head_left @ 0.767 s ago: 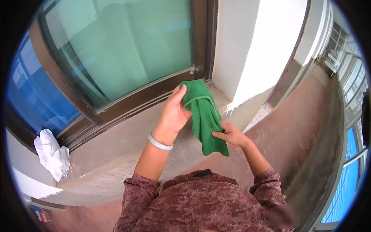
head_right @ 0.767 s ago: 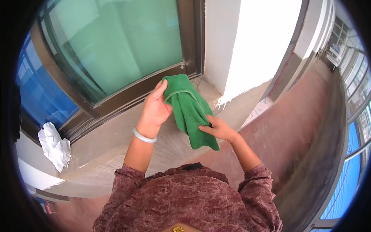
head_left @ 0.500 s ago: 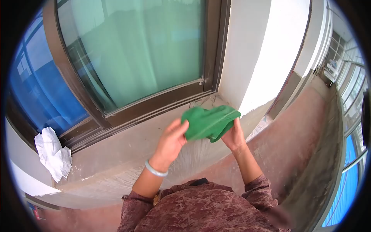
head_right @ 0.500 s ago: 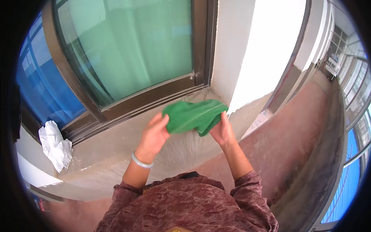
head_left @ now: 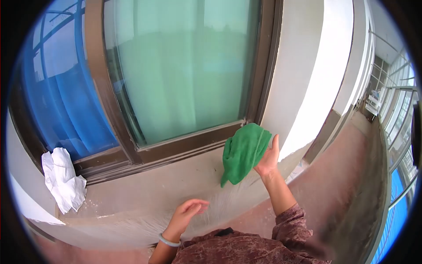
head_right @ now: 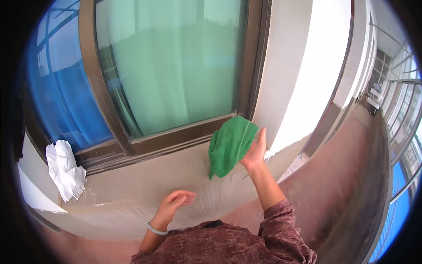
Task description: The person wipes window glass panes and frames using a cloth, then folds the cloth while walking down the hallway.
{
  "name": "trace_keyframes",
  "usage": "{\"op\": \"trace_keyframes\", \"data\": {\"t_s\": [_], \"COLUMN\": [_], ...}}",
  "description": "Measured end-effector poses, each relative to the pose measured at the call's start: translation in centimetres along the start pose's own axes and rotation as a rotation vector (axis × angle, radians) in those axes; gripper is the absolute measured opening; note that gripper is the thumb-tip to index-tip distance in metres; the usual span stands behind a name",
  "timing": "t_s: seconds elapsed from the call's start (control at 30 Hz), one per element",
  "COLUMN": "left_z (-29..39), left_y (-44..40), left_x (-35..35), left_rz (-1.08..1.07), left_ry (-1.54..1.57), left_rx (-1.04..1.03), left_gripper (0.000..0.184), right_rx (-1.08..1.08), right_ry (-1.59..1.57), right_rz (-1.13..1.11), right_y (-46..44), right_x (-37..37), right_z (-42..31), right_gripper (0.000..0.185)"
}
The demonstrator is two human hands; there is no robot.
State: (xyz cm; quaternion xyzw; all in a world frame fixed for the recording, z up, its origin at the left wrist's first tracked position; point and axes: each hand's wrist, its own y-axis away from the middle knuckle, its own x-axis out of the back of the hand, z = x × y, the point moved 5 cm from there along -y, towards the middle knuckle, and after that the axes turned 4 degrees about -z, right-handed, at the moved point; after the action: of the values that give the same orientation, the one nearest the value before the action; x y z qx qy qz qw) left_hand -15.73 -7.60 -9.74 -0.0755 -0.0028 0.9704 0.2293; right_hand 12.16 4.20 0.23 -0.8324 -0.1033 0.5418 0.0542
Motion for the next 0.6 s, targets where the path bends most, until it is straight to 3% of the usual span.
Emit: {"op": "trace_keyframes", "data": {"t_s": [0.13, 0.2, 0.27, 0.3, 0.37, 0.47, 0.6], "left_z": [-0.3, -0.6, -1.5, -2.3, -3.8, -5.6, -5.4], "left_y": [4.1, 5.9, 7.7, 8.3, 10.0, 12.6, 13.9], "left_x": [3.4, 4.5, 5.8, 6.1, 7.5, 8.4, 7.6], "left_rz": [0.241, 0.323, 0.474, 0.477, 0.683, 0.8, 0.899], "left_ry": [0.142, 0.182, 0.237, 0.232, 0.299, 0.313, 0.284], "left_rx": [0.043, 0.009, 0.024, 0.012, -0.083, -0.045, -0.077], "left_gripper": [0.026, 0.025, 0.026, 0.026, 0.024, 0.028, 0.037], "right_rx": [0.059, 0.307, 0.568, 0.783, 1.294, 1.404, 1.429], "right_ry": [0.219, 0.476, 0.786, 1.078, 1.622, 1.92, 1.99], "right_rz": [-0.018, -0.263, -0.324, -0.339, -0.307, 0.16, -0.176], "right_y": [-4.4, -7.2, -9.4, -10.8, -14.4, -19.3, -16.5], "right_x": [-5.9, -10.3, -14.0, -15.4, -17.1, -15.5, -12.1], "right_z": [-3.7, -6.7, -8.1, -9.0, -9.5, -7.2, 2.8], "right_gripper": [0.084, 0.078, 0.059, 0.058, 0.054, 0.065, 0.073]}}
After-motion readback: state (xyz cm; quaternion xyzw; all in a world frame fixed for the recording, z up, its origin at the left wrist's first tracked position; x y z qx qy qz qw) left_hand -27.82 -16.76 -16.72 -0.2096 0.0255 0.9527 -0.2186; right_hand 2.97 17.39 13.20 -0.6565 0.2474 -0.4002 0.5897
